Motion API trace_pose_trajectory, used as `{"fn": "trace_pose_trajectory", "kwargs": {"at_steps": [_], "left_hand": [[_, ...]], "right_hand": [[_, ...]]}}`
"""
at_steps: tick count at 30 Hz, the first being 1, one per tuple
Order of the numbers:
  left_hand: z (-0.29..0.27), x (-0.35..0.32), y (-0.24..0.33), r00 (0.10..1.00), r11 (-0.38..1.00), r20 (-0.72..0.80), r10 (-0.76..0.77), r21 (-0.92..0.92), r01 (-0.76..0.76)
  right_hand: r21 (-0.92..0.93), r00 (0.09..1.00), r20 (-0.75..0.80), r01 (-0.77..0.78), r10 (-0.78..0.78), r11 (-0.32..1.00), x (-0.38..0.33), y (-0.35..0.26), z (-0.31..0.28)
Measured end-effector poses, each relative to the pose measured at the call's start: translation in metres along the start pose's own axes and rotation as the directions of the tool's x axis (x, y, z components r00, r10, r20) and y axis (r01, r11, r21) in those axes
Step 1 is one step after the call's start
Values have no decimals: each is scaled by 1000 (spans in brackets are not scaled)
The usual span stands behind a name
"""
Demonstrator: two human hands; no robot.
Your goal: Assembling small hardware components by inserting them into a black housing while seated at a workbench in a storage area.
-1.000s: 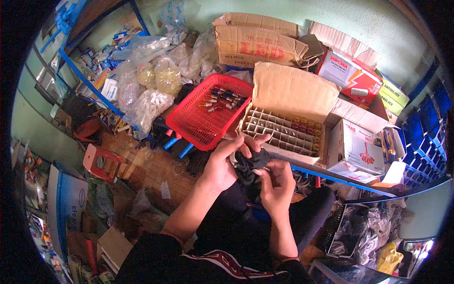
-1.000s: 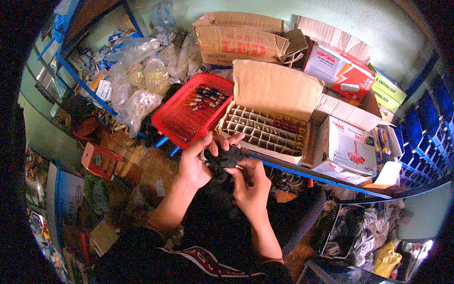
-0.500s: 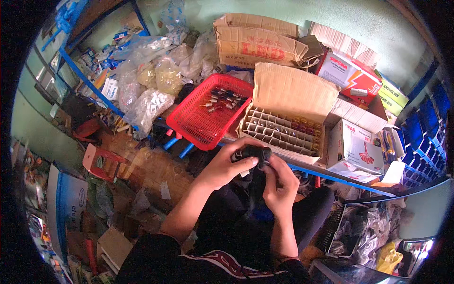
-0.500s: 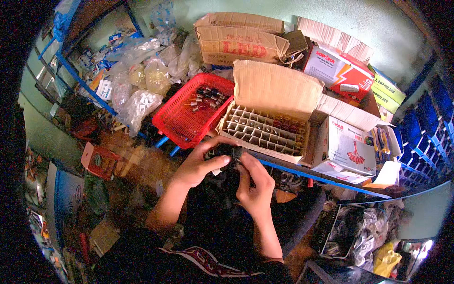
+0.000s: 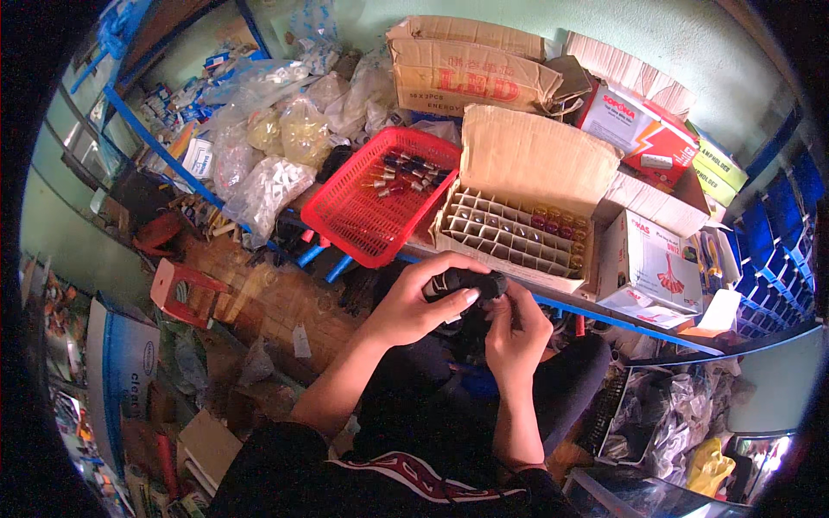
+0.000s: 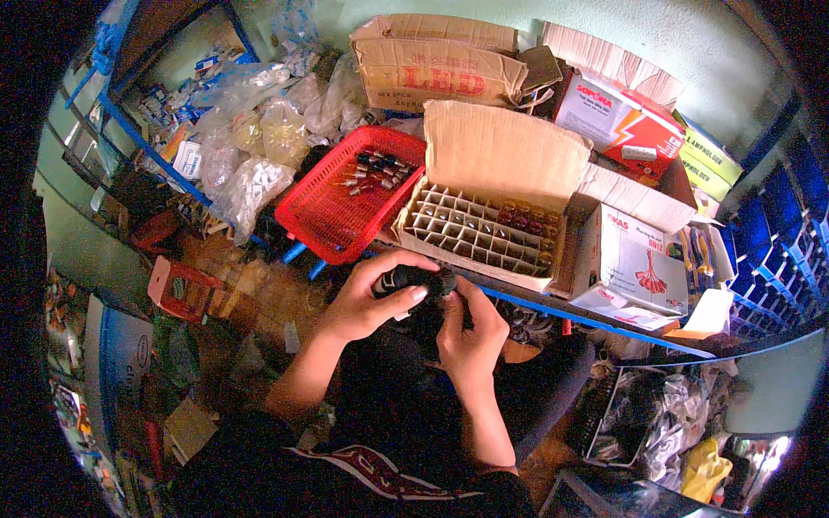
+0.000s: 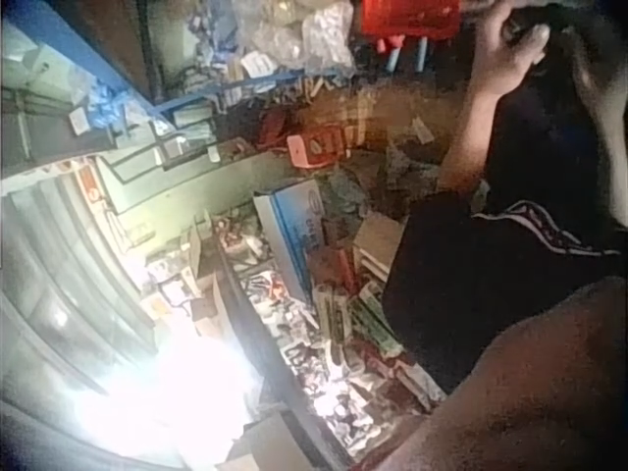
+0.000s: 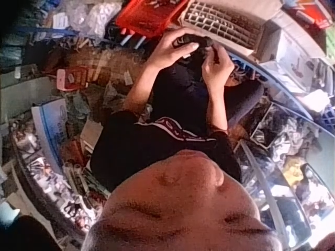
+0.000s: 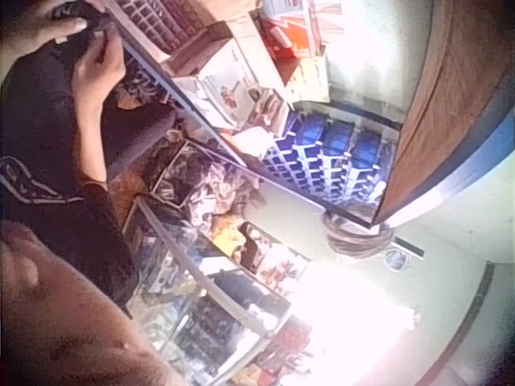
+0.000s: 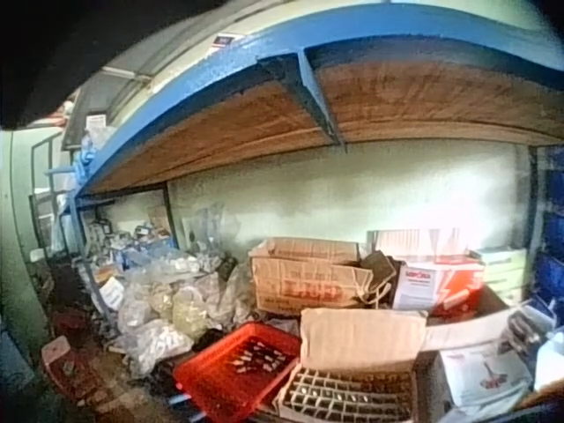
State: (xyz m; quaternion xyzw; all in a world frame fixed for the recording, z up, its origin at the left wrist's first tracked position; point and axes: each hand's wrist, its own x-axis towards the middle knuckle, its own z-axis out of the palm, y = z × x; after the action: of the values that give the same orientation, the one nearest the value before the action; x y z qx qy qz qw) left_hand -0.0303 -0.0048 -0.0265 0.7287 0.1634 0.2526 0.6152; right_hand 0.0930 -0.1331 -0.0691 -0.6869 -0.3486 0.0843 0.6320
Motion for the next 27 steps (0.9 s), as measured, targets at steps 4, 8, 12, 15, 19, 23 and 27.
{"fn": "trace_pose_trajectory", "kwargs": {"at_steps": [4, 8, 12, 15, 19, 23, 27], "left_hand": [[3, -2, 7, 999, 999, 17, -29, -36, 29], [6, 0, 0, 989, 986, -6, 150, 79, -149], [2, -1, 11, 1000, 999, 25, 0, 35, -1], [0, 0, 10, 1000, 998, -10, 0, 58, 0], [-2, -1, 3, 993, 997, -96, -73, 28, 76], [1, -2, 4, 994, 999, -103, -42, 29, 45], [2, -1, 1, 996, 1000, -88, -25, 7, 26]], "right_hand": [[-60, 1000, -3, 23, -23, 998, 4, -12, -2], [-117, 997, 50, 63, -57, 991, 6, -7, -9], [-66, 990, 138, -26, 34, 997, 4, -2, -8], [0, 989, 142, -34, 34, 999, 2, 0, -5], [160, 992, 75, 86, -99, 983, 5, -17, 1], [264, 997, 79, -18, -3, 964, 2, -6, 4], [388, 989, 89, -143, 117, 911, -1, -6, 6]]}}
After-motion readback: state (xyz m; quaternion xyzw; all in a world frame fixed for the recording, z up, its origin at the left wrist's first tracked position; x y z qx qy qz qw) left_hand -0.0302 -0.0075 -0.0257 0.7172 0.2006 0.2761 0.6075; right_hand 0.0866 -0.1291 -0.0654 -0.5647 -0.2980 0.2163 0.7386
